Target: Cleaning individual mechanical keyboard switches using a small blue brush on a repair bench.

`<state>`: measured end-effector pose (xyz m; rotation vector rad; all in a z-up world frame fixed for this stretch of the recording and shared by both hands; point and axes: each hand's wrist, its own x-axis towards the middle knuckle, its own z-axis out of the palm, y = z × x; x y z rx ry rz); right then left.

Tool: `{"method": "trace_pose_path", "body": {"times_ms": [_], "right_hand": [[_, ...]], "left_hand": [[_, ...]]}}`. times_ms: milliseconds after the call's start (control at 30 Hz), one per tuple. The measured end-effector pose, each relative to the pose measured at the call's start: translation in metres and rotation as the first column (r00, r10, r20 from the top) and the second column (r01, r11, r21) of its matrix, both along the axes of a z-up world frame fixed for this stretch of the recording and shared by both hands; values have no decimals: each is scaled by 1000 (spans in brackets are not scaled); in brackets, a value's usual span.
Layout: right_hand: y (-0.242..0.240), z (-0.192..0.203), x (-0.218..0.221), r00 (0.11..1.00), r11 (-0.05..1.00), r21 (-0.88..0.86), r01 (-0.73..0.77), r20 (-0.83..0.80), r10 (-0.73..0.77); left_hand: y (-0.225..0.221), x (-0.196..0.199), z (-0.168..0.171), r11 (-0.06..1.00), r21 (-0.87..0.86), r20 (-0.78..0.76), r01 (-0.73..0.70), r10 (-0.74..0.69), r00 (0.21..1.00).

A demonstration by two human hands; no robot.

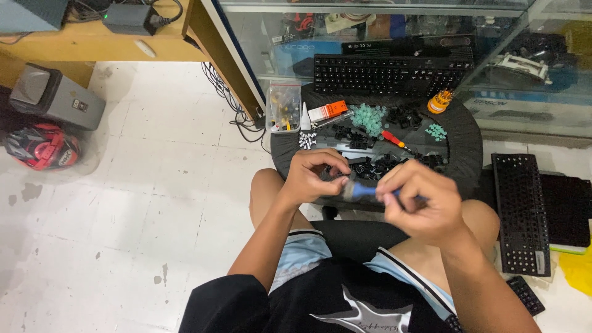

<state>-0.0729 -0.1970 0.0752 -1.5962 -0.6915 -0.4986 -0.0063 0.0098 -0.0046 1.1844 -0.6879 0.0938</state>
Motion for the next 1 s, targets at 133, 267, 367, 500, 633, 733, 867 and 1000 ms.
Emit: {"method": "trace_pose_path", "body": {"times_ms": [133,267,367,500,633,733,867,1000], "right_hand": [[-7,-6,7,992,994,-62,95,90,-89],[-8,-8,5,998,999,2,-53,-32,53],[-10,-4,9,1000,999,-33,7,4,-7],[-2,1,4,996,996,-7,-85,-30,85],[-11,-2,9,999,999,-28,29,-25,-30],[-5,4,7,997,999,-27,-41,-59,40],[-14,-10,11,995,998,54,39,-91,-34],[-14,-13,15,985,995,-36,91,-144,-95]], "left_hand": [[-1,-1,-4,1000,-6,7,-13,13,1000],[0,0,-5,1000,8,-16,-14,14,1000],[-1,-1,-3,1000,13,-9,-11,12,1000],[0,0,2,1000,11,3,-14,14,1000],[-2,-1,2,1000,6,8,-14,14,1000],[-4,0,3,1000,12,11,-20,20,1000],[-4,0,-2,1000,-9,20,-15,15,1000],[-3,-1,4,999,-17,38,-29,30,999]]}}
